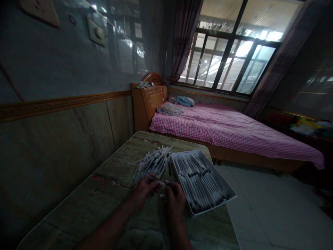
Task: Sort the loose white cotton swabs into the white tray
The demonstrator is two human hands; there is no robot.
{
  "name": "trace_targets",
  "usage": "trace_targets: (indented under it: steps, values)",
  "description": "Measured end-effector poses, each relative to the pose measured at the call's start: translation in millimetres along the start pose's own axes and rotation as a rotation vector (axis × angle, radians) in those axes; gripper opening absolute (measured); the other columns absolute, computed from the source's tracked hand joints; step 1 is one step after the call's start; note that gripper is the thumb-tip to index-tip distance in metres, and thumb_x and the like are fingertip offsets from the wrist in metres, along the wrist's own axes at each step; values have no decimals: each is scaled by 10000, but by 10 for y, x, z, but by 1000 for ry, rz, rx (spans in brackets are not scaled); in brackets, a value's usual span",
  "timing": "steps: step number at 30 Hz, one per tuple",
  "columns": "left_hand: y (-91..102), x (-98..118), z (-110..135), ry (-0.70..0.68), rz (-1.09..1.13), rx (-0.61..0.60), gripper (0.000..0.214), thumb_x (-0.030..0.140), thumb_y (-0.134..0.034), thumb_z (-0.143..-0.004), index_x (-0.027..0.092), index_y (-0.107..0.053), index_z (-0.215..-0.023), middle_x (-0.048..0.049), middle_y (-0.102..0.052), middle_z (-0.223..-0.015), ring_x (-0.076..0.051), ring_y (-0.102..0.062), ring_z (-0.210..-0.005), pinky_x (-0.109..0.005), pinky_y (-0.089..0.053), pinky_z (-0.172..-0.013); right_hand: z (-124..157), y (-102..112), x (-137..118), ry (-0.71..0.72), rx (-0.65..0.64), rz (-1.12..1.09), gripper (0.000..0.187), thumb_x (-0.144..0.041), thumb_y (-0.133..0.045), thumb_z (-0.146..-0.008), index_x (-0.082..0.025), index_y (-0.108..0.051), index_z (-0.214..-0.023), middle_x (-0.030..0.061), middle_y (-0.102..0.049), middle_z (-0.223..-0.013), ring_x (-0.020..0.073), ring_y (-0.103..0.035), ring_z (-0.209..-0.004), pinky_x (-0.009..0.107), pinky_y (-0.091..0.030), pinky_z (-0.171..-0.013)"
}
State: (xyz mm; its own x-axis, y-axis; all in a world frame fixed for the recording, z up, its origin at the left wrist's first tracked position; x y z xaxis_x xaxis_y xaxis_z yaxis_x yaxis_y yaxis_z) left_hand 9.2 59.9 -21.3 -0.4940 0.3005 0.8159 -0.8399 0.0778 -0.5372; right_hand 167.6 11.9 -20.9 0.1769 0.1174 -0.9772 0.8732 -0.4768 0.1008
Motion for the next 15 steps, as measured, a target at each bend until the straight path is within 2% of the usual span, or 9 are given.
trace_targets:
  steps: [8,15]
  values:
    - [-12,7,-2,3,-19,9,507,405,-918,-452,178,-593,-768,-15,-746,-688,-181,-711,-638,-263,-524,-604,23,3,-19,-42,16,-35,229,-386,-672,-700,-197,-729,-816,47,-736,-802,220,-675,-774,302,-521,-709]
    - [11,-17,-23,-14,-54,8,482,390,-900,-481,178,-598,-792,-7,-734,-667,-172,-699,-614,-252,-509,-589,47,4,-124,-16,5,6,200,-365,-665,-703,-208,-739,-801,44,-740,-803,222,-679,-785,297,-524,-719]
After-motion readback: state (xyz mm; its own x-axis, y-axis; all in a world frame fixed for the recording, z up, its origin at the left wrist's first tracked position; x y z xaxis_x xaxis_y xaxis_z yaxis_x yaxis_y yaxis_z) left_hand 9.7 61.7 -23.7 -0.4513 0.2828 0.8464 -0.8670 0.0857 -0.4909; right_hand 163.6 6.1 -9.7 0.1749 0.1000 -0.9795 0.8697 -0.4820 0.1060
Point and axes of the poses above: each hand's wrist, its own z-axis away from the middle knuckle, its own y-axis out of the back of the hand, x = y × z, the point moved 6 cm from there along -z, towards the middle knuckle
